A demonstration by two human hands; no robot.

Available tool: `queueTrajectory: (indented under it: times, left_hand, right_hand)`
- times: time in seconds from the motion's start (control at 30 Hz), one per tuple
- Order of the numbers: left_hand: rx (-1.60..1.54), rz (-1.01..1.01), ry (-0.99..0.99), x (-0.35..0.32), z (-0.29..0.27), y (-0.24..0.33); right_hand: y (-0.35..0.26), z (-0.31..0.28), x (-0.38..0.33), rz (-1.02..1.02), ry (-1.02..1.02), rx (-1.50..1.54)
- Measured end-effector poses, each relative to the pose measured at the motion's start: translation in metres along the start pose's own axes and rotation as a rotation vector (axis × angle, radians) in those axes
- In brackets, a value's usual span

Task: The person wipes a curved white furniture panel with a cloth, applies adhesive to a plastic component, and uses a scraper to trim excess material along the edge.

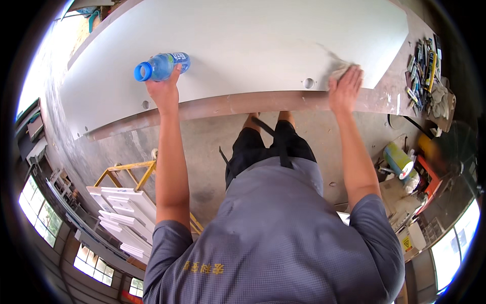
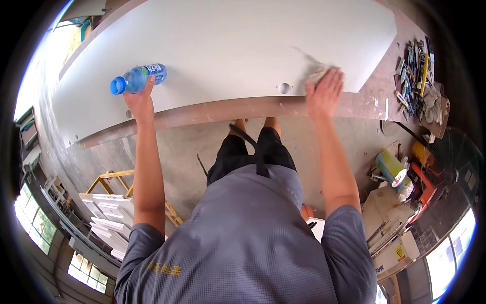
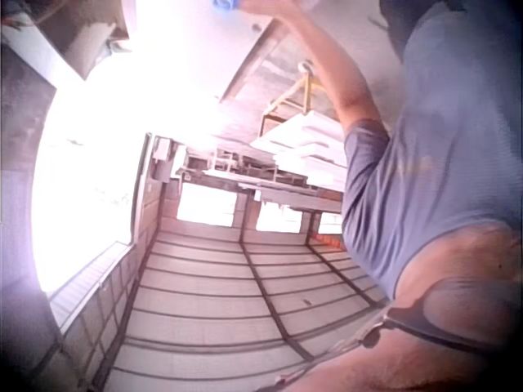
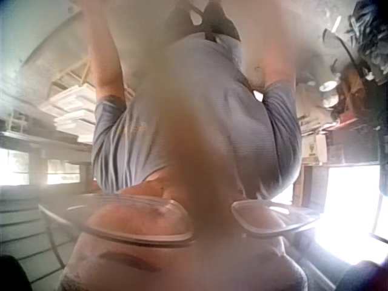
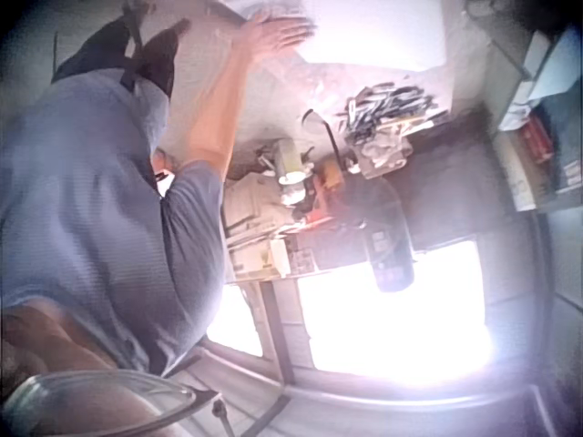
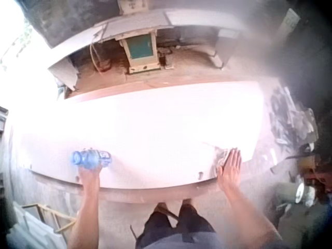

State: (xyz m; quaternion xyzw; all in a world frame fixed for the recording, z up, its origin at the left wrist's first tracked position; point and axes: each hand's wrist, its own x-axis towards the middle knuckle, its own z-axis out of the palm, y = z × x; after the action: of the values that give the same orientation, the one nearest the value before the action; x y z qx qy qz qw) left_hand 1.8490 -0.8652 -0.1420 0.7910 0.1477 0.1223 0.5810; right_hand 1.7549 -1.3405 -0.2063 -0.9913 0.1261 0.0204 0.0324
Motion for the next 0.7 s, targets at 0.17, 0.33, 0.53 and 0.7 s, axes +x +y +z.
queueTrajectory:
  times: [0.17, 0.33, 0.53, 0.7]
  left_hand:
    - [-0.033, -0.032, 0.066, 0.003, 0.018, -0.016]
    - [0.155, -0.128, 0.02, 0.003, 0.003, -0.029]
    - [0.156, -0.115, 0.045, -0.003, 0.012, -0.026]
    - [0.162, -0.117, -0.008, -0.011, 0.017, -0.036]
  right_hand:
    - [-0.114, 0.015, -0.028, -0.217, -0.112, 0.037]
    - [-0.142, 0.002, -0.027, -0.353, -0.184, 0.23]
    - [-0.011, -0.005, -0.006, -0.105, -0.057, 0.098]
    - [-0.064, -0.01, -0.006, -0.115, -0.078, 0.213]
